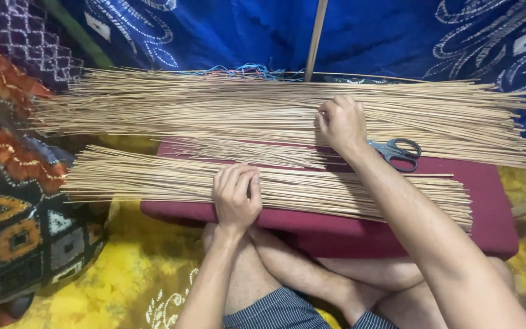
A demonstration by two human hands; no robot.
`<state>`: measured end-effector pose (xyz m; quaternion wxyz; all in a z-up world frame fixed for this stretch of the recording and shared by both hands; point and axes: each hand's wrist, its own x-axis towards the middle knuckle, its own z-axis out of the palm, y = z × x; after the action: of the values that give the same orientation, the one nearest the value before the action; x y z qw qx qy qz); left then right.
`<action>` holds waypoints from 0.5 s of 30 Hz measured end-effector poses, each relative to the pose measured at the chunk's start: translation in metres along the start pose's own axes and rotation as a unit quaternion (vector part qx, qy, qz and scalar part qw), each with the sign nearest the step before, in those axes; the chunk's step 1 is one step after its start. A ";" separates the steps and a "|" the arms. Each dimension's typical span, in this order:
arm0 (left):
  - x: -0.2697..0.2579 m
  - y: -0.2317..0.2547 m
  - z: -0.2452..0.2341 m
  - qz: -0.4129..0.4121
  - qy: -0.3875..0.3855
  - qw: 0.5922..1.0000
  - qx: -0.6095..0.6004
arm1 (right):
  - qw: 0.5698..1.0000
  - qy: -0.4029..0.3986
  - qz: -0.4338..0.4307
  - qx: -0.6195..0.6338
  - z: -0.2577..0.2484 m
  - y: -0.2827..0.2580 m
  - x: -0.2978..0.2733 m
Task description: Sorting and aligning thin wooden sticks on a cushion, occasionally using scissors to trim them.
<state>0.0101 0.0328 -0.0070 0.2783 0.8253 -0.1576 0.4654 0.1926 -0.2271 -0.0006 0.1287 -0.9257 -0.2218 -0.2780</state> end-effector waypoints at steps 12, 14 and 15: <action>-0.007 -0.006 0.006 -0.010 -0.001 1.000 0.000 | 0.997 0.019 -0.037 -0.057 0.010 0.005 0.008; -0.005 -0.004 0.004 -0.007 0.001 1.000 0.003 | 0.996 0.016 -0.047 -0.070 0.015 0.010 0.006; -0.004 -0.003 0.003 -0.006 0.000 1.000 0.004 | 0.995 0.012 -0.056 -0.083 0.018 0.013 0.006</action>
<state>0.0114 0.0333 -0.0125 0.2779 0.8270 -0.1509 0.4648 0.2113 -0.2302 -0.0131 0.0388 -0.9159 -0.2478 -0.3134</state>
